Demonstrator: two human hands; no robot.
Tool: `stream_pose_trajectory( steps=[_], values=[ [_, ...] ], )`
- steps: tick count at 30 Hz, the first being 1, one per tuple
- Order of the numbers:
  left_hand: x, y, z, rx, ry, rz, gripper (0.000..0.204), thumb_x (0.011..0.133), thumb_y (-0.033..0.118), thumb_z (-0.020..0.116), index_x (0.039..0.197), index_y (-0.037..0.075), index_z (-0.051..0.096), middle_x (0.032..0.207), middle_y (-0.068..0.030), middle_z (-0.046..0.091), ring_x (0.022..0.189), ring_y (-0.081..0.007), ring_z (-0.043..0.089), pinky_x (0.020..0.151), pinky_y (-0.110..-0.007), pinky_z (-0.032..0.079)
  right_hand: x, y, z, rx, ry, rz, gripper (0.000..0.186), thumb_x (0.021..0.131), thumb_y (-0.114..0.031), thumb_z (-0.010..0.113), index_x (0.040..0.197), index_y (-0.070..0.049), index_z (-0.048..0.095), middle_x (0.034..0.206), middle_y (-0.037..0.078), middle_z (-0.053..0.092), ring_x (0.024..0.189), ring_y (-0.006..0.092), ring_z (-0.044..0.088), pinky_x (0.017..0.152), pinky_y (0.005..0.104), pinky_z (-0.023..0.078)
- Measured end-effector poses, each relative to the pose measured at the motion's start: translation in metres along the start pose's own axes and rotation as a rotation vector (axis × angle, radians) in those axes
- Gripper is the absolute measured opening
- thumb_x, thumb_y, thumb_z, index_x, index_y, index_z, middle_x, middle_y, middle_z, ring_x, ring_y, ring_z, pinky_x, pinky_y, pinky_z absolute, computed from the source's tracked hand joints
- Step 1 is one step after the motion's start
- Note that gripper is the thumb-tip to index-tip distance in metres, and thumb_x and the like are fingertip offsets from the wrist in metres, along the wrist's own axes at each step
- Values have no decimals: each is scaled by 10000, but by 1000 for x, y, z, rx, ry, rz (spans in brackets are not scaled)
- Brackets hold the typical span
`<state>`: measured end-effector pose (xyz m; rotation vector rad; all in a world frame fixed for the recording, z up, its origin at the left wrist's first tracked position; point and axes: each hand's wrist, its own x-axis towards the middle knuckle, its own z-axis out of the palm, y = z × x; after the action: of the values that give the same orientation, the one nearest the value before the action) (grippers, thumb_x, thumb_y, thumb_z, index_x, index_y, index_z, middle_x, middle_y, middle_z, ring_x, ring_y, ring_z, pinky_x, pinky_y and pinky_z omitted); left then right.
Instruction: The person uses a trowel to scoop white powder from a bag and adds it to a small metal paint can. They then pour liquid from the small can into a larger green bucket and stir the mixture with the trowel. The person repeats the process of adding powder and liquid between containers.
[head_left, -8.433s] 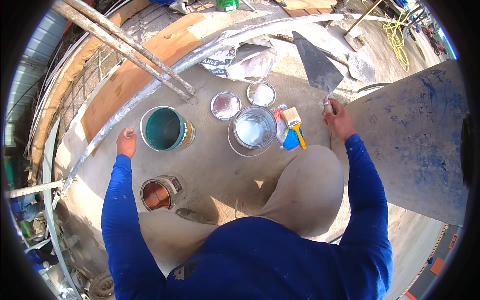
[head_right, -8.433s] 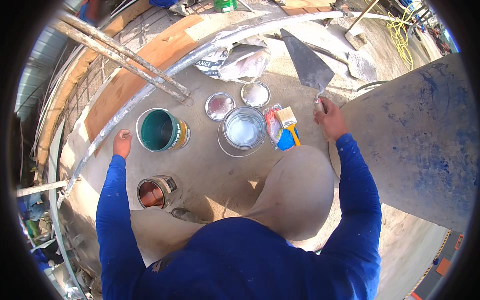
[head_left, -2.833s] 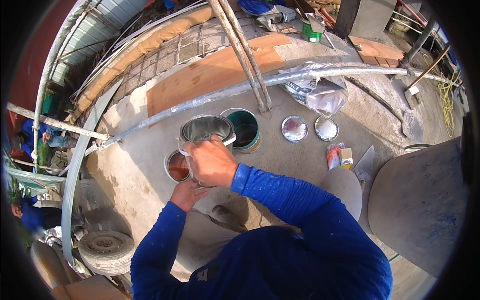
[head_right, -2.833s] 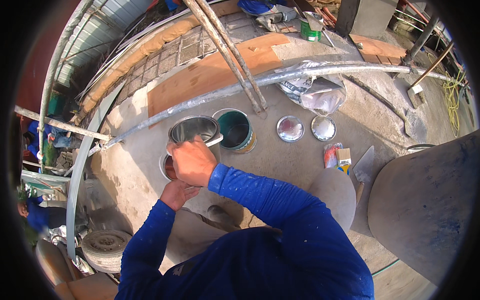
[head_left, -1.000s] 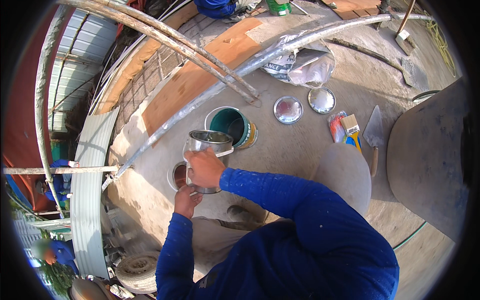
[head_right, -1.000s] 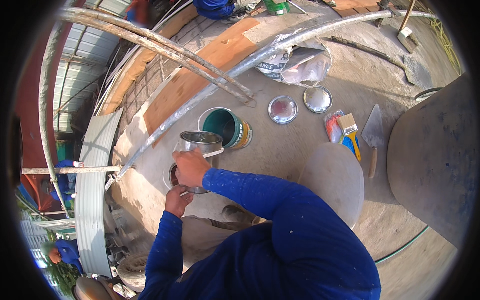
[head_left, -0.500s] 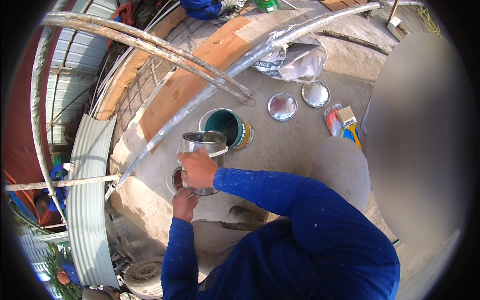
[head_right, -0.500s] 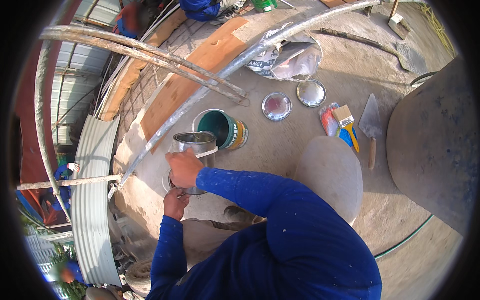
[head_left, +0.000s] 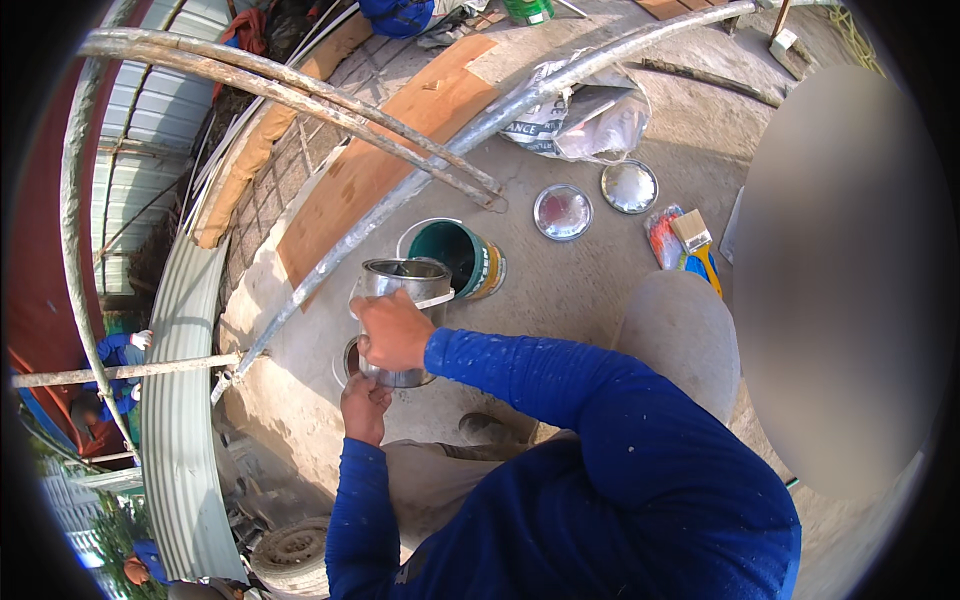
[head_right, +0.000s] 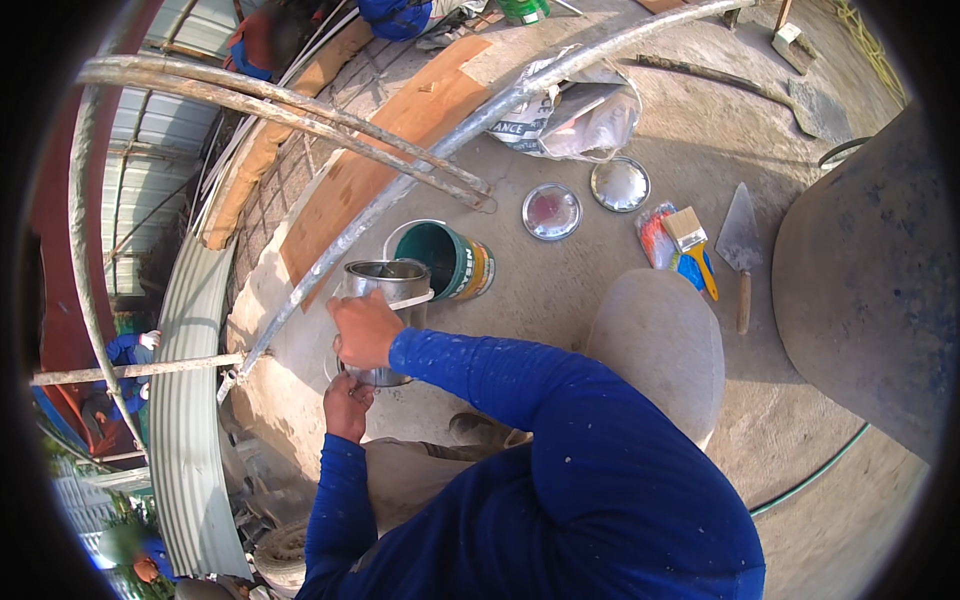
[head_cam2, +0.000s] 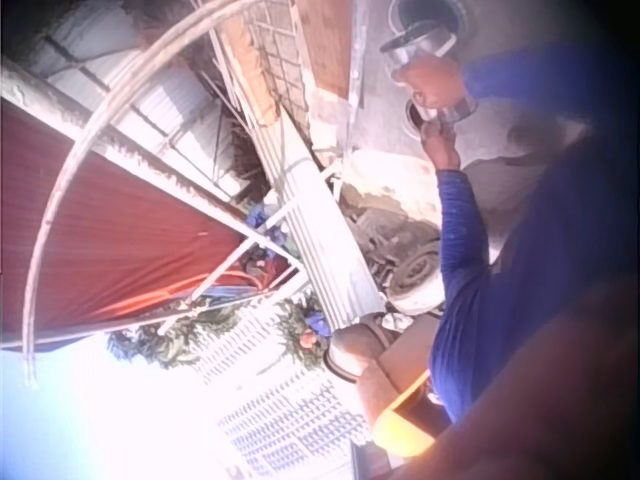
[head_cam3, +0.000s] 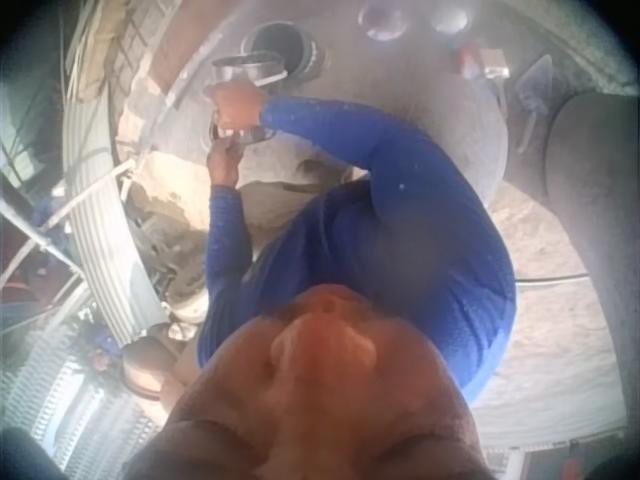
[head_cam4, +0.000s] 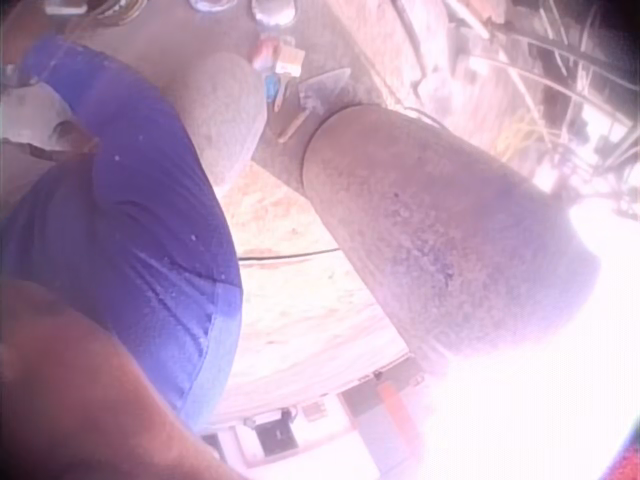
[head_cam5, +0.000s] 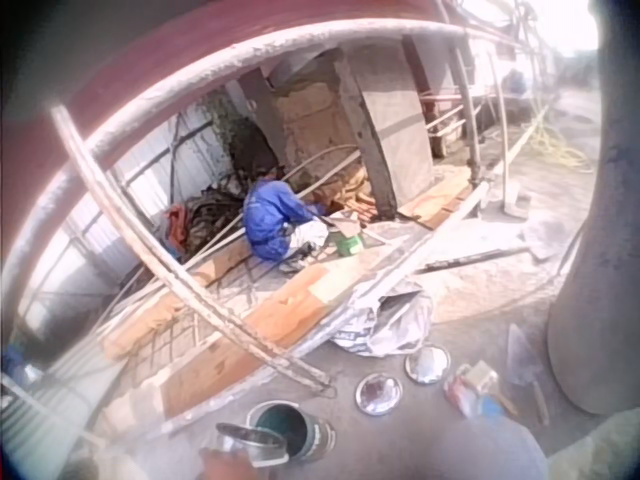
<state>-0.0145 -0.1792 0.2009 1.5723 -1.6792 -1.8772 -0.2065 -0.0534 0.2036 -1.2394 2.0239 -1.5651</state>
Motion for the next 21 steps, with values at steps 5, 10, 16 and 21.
stream_pose_trajectory(
  steps=[5, 10, 16, 21],
  values=[
    [-1, 2, 4, -14, -1, 16, 133, 989, 129, 557, 1098, 85, 620, 937, -38, 675, 806, -170, 681, 721, -308, 522, 3, 4, 1, 21, 17, -21, 379, 823, -192, 697, 1121, 32, 626, 1017, 234, 736, 996, 428, 721, 912, 560, 439],
    [0, 2, 3, -15, 17, 24, 114, 998, 129, 567, 1094, 91, 615, 926, -28, 661, 804, -158, 670, 716, -296, 513, 4, -1, -3, 16, -16, 5, 362, 835, -199, 686, 1108, 29, 619, 1022, 239, 733, 1002, 438, 716, 922, 567, 438],
    [4, -2, -5, -6, 25, 45, 235, 981, 123, 575, 1204, 62, 614, 988, -58, 681, 814, -185, 665, 710, -319, 518, 4, -1, -1, 29, -7, -3, 361, 842, -210, 679, 1103, 31, 611, 1028, 249, 729, 1010, 445, 711, 935, 575, 436],
    [3, 0, -4, -14, 50, 46, 244, 971, 99, 579, 1213, 67, 593, 965, -56, 673, 798, -184, 661, 703, -324, 516, 3, -3, -1, 12, -29, 10, 375, 844, -217, 677, 1113, 33, 601, 1030, 253, 725, 1007, 448, 711, 937, 578, 436]
  ],
)
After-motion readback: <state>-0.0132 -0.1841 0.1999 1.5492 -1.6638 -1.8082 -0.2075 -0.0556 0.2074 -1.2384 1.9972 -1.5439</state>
